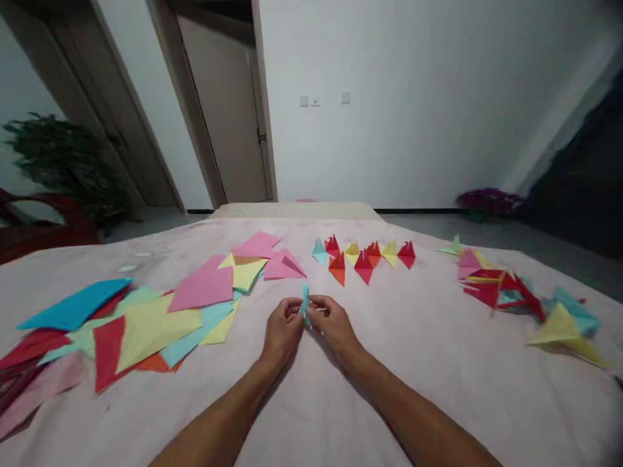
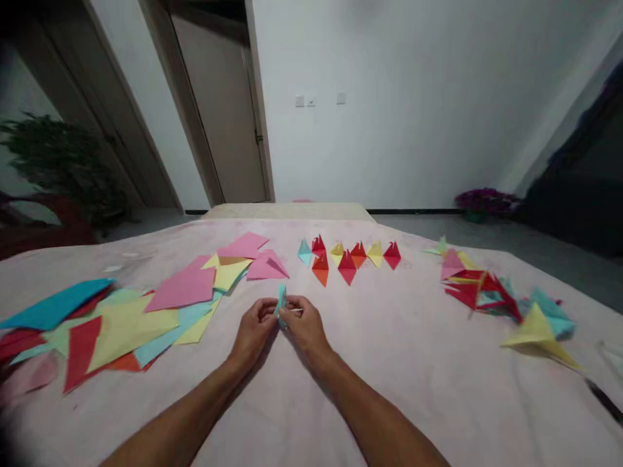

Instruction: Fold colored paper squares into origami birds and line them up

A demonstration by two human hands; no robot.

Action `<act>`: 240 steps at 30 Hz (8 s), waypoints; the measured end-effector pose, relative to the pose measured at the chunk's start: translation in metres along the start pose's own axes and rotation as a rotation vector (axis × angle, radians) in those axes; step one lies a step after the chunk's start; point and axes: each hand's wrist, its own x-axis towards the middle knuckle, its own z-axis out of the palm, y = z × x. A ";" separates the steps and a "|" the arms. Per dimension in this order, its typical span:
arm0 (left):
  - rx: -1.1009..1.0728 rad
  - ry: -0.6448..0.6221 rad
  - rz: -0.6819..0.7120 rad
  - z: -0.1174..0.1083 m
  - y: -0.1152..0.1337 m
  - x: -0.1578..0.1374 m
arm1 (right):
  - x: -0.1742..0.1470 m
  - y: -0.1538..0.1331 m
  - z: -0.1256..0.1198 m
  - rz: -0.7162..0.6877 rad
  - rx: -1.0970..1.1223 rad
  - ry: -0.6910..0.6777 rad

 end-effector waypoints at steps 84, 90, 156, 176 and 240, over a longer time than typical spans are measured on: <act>-0.124 0.087 0.091 -0.003 0.003 -0.006 | -0.006 -0.003 -0.011 -0.349 -0.291 0.043; -0.116 0.082 0.081 -0.001 0.005 -0.007 | -0.006 -0.003 -0.011 -0.212 -0.211 -0.065; -0.047 -0.149 -0.177 -0.003 0.000 0.001 | 0.013 -0.011 -0.031 -0.057 0.142 0.081; 0.667 -0.206 0.265 -0.014 -0.011 0.057 | 0.005 -0.016 -0.036 -0.360 -0.867 -0.349; 0.736 -0.457 0.388 -0.053 -0.005 0.040 | 0.048 -0.012 -0.051 -0.242 -0.715 -0.542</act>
